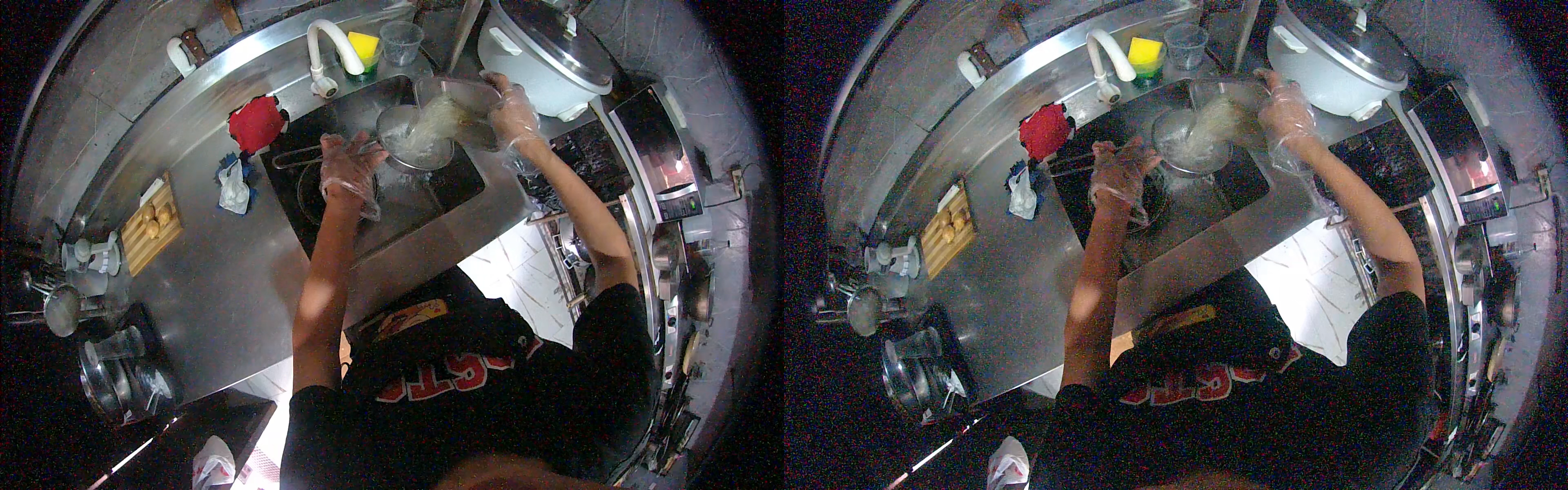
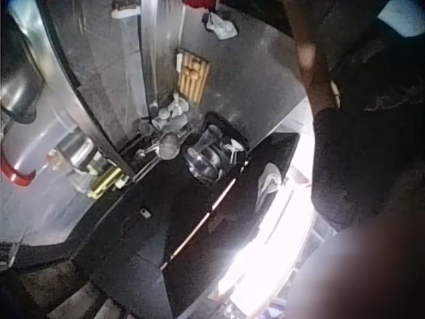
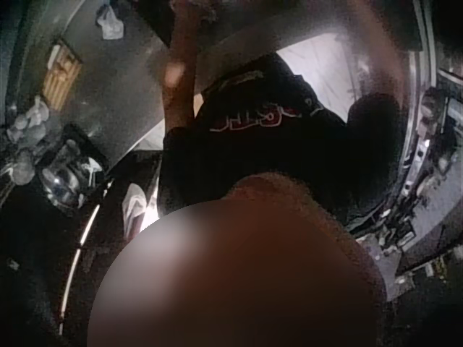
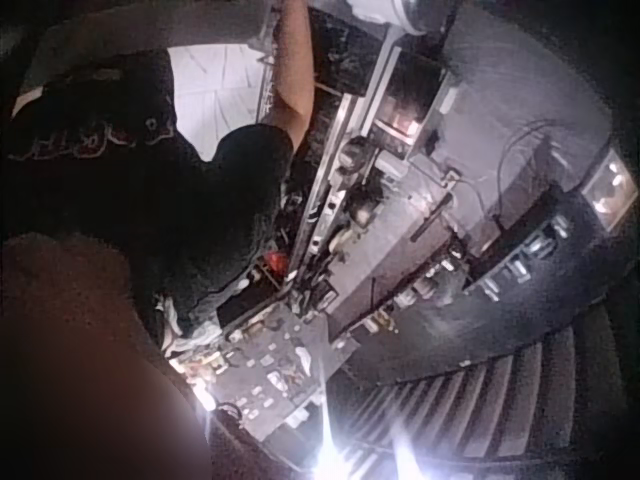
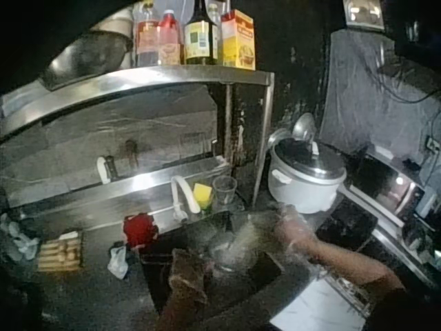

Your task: The person assembles a wrap by layering scrambled eggs, sliced tomatoes, shredded lettuce, and imitation crab onto a tortilla. They then move to the sink to rinse rice in a strainer under running water.

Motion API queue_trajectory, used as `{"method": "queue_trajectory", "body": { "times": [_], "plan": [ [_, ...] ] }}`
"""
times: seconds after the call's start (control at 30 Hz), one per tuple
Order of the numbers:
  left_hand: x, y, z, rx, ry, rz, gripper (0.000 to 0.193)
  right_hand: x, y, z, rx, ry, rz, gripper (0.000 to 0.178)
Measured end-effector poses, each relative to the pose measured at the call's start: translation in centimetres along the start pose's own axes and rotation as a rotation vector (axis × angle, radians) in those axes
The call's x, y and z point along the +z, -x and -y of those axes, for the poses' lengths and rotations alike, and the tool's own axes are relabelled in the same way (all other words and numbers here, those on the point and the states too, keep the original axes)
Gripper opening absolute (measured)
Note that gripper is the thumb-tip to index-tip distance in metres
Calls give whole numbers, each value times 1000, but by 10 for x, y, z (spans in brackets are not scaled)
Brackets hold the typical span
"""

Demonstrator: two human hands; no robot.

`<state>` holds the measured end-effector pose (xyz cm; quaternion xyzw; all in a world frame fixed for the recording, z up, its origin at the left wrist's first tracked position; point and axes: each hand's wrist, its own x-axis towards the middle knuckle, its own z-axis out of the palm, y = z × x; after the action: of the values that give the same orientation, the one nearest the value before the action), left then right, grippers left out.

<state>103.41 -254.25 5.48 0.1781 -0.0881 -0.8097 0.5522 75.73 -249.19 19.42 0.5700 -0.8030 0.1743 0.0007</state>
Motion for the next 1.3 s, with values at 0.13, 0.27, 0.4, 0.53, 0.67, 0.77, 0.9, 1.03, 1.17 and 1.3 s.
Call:
{"method": "queue_trajectory", "body": {
  "times": [0.13,0.27,0.4,0.53,0.67,0.77,0.9,1.03,1.17,1.3],
  "plan": [
    [2,0,-5,7,-37,44,26,3,10,3,-154,-16,-115,70],
    [12,11,-14,7,-50,60,37,0,26,8,-331,32,-200,86],
    [15,15,-26,16,-26,31,41,-19,44,24,-447,114,-221,90],
    [29,22,-33,8,-48,-43,42,-39,56,32,-548,70,-280,92],
    [37,28,-36,42,-43,-91,40,-56,64,39,-505,55,-326,91],
    [31,27,-39,80,-69,58,37,-65,68,44,-476,49,-404,89],
    [32,29,-41,69,9,-7,35,-42,72,23,-643,66,-588,77],
    [24,33,-40,66,28,6,33,-7,80,1,-644,34,-275,75],
    [2,33,-48,16,130,152,37,-3,81,8,-535,-162,-340,80],
    [5,35,-47,62,33,90,44,19,85,-3,-510,-23,-197,82]
  ]
}}
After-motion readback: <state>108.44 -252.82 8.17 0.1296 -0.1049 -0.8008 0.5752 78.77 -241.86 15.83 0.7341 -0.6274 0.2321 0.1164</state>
